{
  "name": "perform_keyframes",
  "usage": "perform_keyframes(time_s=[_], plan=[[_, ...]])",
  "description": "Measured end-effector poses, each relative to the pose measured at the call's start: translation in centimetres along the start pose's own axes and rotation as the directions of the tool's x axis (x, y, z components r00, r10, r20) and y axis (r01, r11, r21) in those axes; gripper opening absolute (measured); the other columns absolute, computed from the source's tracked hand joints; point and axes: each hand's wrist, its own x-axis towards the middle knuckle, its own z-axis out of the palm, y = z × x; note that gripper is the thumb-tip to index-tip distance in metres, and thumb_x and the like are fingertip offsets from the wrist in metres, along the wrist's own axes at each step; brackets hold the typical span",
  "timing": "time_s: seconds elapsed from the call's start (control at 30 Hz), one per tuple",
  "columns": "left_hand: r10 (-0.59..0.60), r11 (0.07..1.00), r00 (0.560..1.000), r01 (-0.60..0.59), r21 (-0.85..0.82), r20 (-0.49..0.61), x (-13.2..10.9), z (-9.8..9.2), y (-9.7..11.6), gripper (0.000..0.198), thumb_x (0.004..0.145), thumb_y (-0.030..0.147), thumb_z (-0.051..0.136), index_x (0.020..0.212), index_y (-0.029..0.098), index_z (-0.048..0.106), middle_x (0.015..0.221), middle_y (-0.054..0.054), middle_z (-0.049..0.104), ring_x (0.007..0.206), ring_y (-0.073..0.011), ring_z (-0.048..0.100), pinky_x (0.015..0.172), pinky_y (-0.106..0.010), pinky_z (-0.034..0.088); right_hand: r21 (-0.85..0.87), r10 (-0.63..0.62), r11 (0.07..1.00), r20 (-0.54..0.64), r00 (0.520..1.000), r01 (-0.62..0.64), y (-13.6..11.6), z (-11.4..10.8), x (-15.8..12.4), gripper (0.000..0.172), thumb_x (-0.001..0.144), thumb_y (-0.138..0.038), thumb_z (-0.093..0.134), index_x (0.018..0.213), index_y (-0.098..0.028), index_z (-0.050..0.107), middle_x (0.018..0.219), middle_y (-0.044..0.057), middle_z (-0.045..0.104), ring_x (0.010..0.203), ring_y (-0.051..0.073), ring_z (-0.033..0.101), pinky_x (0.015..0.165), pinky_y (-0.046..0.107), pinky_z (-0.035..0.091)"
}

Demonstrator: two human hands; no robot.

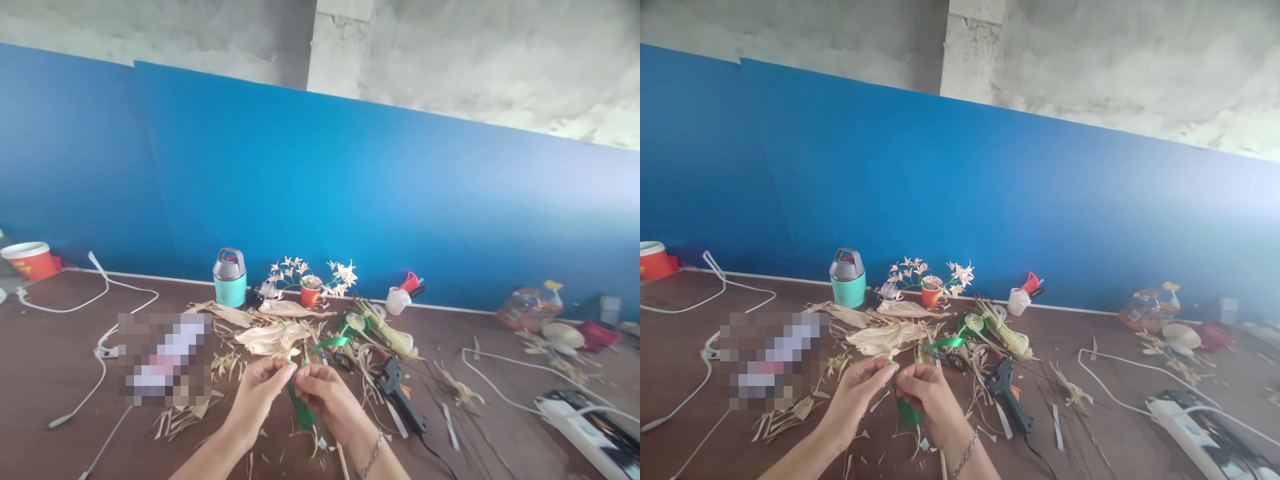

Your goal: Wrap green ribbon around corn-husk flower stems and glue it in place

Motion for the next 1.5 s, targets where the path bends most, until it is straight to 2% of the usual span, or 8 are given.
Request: perform_keyframes(time_s=[0.13, 0.4, 0.67, 0.83, 1.03, 1.17, 1.37, 1.5], plan=[[-0.037, 0.999, 0.996, 0.039, -0.023, 0.076, 0.0, -0.1, 0.0, 0.026, 0.070, 0.035, 0.067, 0.054, 0.016, 0.058, 0.051, 0.003, 0.053, 0.050, -0.0095, 0.044, 0.051, -0.021, 0.035, 0.080, 0.024, 0.996, 0.066, 0.998, -0.029, 0.3, -0.5, 0.2, 0.025, 0.060, -0.031, 0.075, 0.059, -0.013, 0.058, 0.055, -0.001, 0.052, 0.047, 0.006, 0.036, 0.046, 0.021, 0.017], [-0.127, 0.992, 0.992, 0.127, 0.025, -0.013, 0.6, -0.8, -1.1, 0.032, 0.067, 0.043, 0.069, 0.059, 0.017, 0.052, 0.041, 0.011, 0.026, 0.041, -0.0046, 0.017, 0.041, -0.021, 0.010, 0.072, -0.055, 0.996, -0.019, 0.998, 0.056, 0.5, 0.1, 0.2, 0.028, 0.060, -0.034, 0.075, 0.062, -0.014, 0.056, 0.051, -0.005, 0.046, 0.045, 0.005, 0.032, 0.046, 0.021, 0.020], [-0.111, 0.992, 0.993, 0.108, -0.061, -0.041, 0.6, -0.7, -1.5, 0.030, 0.065, 0.037, 0.071, 0.057, 0.017, 0.049, 0.042, 0.011, 0.027, 0.042, -0.0047, 0.017, 0.042, -0.020, 0.013, -0.305, -0.253, 0.934, -0.200, 0.946, 0.185, 0.3, 0.8, 0.1, 0.023, 0.065, -0.033, 0.068, 0.062, -0.015, 0.056, 0.054, -0.004, 0.048, 0.051, 0.008, 0.039, 0.049, 0.021, 0.028], [-0.093, 0.990, 0.994, 0.086, -0.111, -0.063, 0.6, -0.7, -1.8, 0.028, 0.065, 0.032, 0.070, 0.057, 0.017, 0.049, 0.047, 0.010, 0.032, 0.045, -0.0049, 0.018, 0.043, -0.019, 0.017, -0.569, -0.448, 0.770, -0.160, 0.879, 0.289, 0.7, 0.8, 0.1, 0.010, 0.073, -0.023, 0.056, 0.066, -0.016, 0.055, 0.060, 0.000, 0.054, 0.057, 0.012, 0.046, 0.054, 0.024, 0.035], [-0.191, 0.965, 0.971, 0.160, -0.209, -0.142, 0.3, 0.0, -1.5, 0.030, 0.059, 0.035, 0.073, 0.054, 0.017, 0.049, 0.047, 0.008, 0.040, 0.043, -0.0055, 0.029, 0.043, -0.017, 0.024, -0.855, -0.711, 0.368, -0.004, 0.704, 0.367, 1.2, 1.3, -0.1, 0.014, 0.075, -0.009, 0.046, 0.065, -0.019, 0.048, 0.067, 0.002, 0.052, 0.064, 0.016, 0.048, 0.058, 0.026, 0.036], [-0.279, 0.941, 0.944, 0.231, -0.249, -0.179, 0.0, 0.2, -1.8, 0.027, 0.056, 0.035, 0.075, 0.059, 0.017, 0.055, 0.051, 0.006, 0.049, 0.045, -0.0066, 0.040, 0.045, -0.017, 0.030, -0.932, -0.742, 0.178, 0.085, 0.665, 0.317, 1.6, 1.5, 0.1, 0.018, 0.075, -0.004, 0.043, 0.067, -0.019, 0.045, 0.069, 0.002, 0.050, 0.066, 0.017, 0.046, 0.061, 0.028, 0.036], [-0.261, 0.939, 0.952, 0.212, -0.272, -0.161, -0.1, 0.5, -1.9, 0.032, 0.057, 0.037, 0.076, 0.058, 0.017, 0.051, 0.050, 0.006, 0.050, 0.046, -0.0075, 0.044, 0.047, -0.018, 0.034, -0.957, -0.772, 0.063, 0.134, 0.622, 0.284, 2.2, 1.6, 0.3, 0.019, 0.078, -0.003, 0.041, 0.068, -0.019, 0.046, 0.069, 0.002, 0.049, 0.066, 0.017, 0.046, 0.062, 0.029, 0.036], [-0.179, 0.962, 0.965, 0.131, -0.238, -0.193, 0.1, 0.3, -2.0, 0.033, 0.057, 0.037, 0.076, 0.055, 0.017, 0.050, 0.052, 0.006, 0.051, 0.047, -0.0074, 0.043, 0.049, -0.019, 0.035, -0.936, -0.756, 0.155, 0.094, 0.648, 0.317, 2.1, 1.6, 0.2, 0.017, 0.079, -0.007, 0.043, 0.069, -0.019, 0.050, 0.068, 0.002, 0.052, 0.067, 0.017, 0.048, 0.064, 0.030, 0.037]])
